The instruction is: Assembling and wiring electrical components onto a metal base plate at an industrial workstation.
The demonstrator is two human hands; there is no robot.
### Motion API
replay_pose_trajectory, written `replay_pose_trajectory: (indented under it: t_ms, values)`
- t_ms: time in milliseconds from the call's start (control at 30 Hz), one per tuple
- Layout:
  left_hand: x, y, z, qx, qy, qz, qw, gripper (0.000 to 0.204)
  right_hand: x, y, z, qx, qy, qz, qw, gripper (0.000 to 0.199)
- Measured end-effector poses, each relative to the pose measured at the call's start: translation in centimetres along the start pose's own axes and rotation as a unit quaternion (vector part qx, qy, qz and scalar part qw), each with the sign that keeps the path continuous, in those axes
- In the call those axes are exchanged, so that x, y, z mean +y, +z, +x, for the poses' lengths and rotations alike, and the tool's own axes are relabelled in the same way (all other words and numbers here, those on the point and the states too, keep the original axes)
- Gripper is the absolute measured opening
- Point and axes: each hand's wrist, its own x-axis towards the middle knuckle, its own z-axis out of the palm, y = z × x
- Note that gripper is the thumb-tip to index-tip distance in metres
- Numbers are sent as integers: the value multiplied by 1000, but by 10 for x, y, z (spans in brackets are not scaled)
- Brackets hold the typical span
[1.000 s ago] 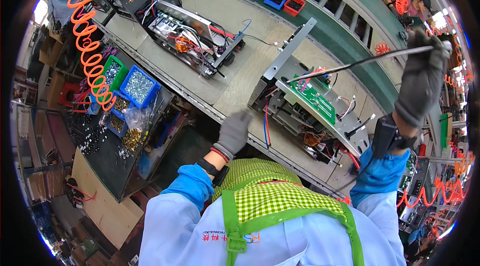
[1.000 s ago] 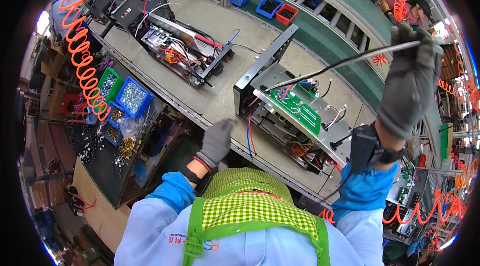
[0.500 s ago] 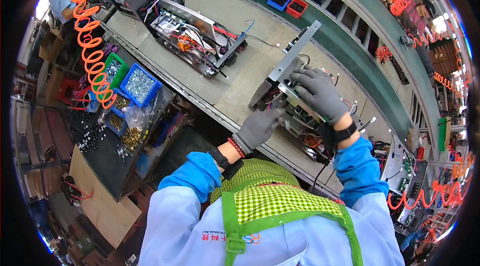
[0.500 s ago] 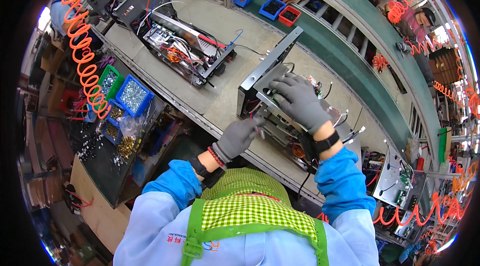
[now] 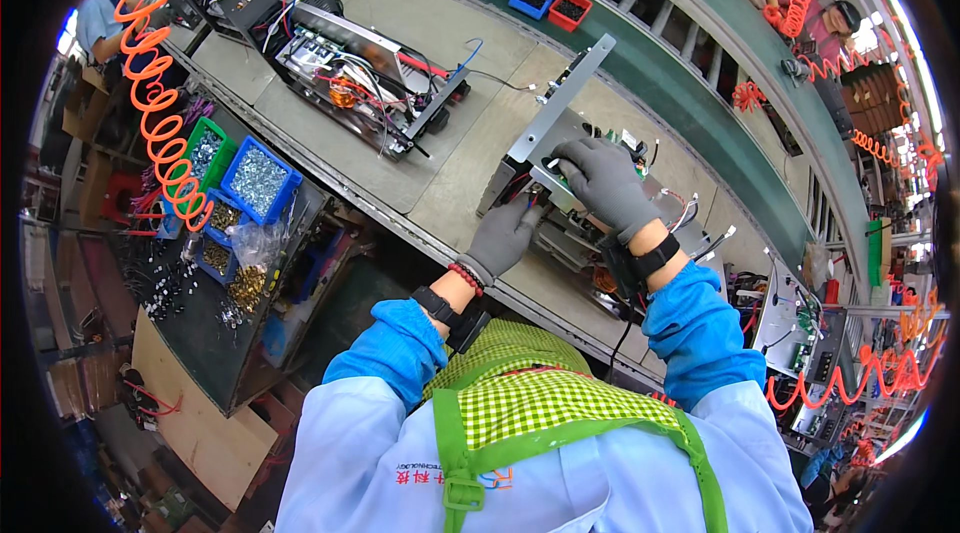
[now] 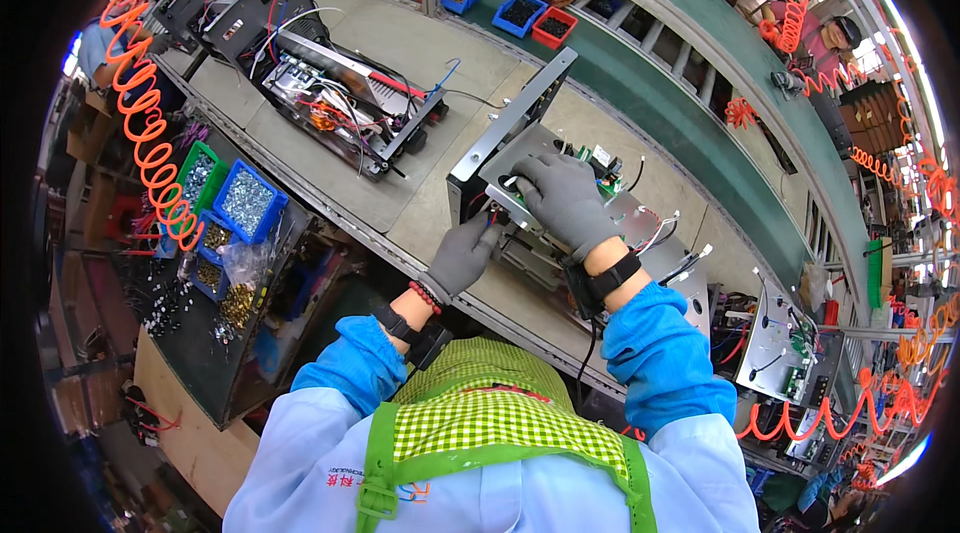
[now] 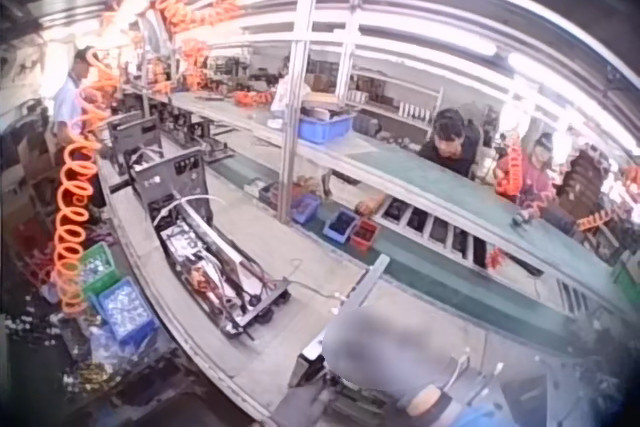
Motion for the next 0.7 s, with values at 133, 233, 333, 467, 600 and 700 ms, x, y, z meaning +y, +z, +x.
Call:
replay_pose_trajectory:
  t_ms: [133,233,333,467,600,700]
  values:
    - [5,-2,12,22,26,19,999,28,-2,1,-2,11,4,-10,1000,19]
    - [9,-2,17,65,74,44,994,27,-4,0,-3,9,10,-4,1000,20]
    - [15,7,20,113,36,19,993,24,-5,-3,-2,-8,7,-12,1000,24]
    - [21,18,25,53,-131,-130,981,22,-7,-6,-3,19,-8,73,997,27]
    - [22,17,19,55,-101,-161,980,22,-10,-4,-2,9,48,184,982,24]
    - [21,9,18,63,-68,-86,992,22,-10,-3,-2,64,189,246,948,26]
